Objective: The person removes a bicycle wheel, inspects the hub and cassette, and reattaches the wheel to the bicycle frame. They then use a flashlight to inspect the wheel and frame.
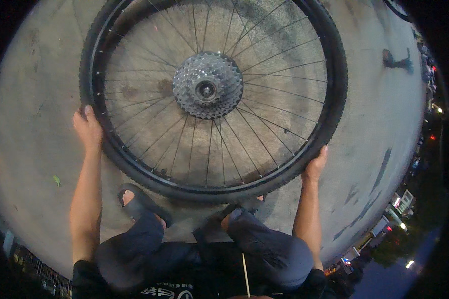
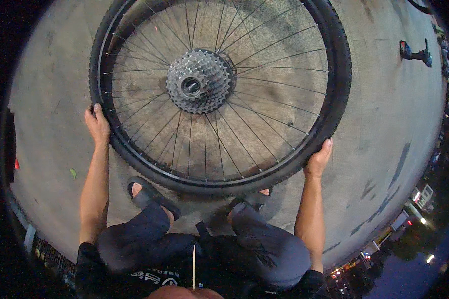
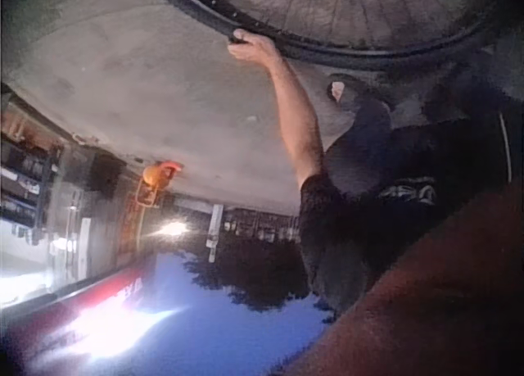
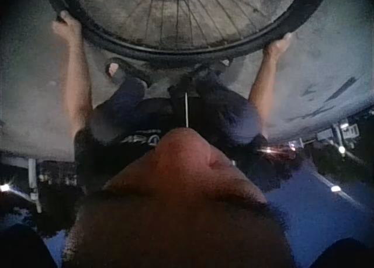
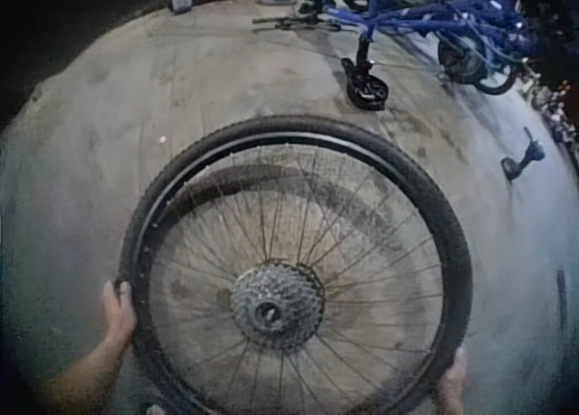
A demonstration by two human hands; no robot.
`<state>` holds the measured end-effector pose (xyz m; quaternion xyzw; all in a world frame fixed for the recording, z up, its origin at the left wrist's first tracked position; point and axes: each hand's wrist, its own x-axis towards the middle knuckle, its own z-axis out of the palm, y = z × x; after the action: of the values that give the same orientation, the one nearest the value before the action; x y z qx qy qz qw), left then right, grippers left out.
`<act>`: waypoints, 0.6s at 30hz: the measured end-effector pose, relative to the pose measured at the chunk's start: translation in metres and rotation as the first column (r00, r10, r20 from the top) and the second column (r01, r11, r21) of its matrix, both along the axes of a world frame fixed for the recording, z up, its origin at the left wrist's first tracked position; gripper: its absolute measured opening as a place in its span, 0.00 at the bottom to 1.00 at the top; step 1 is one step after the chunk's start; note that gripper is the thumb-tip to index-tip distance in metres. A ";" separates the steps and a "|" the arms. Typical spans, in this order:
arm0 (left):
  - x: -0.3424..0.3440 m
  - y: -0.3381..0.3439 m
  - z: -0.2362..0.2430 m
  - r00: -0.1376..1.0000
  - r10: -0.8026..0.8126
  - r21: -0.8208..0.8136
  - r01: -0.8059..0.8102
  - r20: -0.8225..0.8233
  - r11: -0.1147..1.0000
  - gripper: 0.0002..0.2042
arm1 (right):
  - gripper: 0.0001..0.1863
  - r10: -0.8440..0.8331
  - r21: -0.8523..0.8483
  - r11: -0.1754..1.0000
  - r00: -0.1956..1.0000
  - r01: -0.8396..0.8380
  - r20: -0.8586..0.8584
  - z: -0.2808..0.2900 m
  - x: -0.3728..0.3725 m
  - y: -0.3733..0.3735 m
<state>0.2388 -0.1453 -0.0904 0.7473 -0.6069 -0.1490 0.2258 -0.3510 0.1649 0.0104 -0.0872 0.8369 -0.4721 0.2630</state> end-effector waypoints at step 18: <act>-0.004 -0.001 0.003 0.984 -0.025 0.025 0.021 0.176 0.999 0.19 | 0.30 0.065 -0.087 0.994 0.998 -0.063 0.020 0.021 0.027 -0.020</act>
<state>0.2345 -0.1465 -0.0871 0.7531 -0.6313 -0.0918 0.1610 -0.3239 0.1449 0.0317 -0.1197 0.8094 -0.5001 0.2837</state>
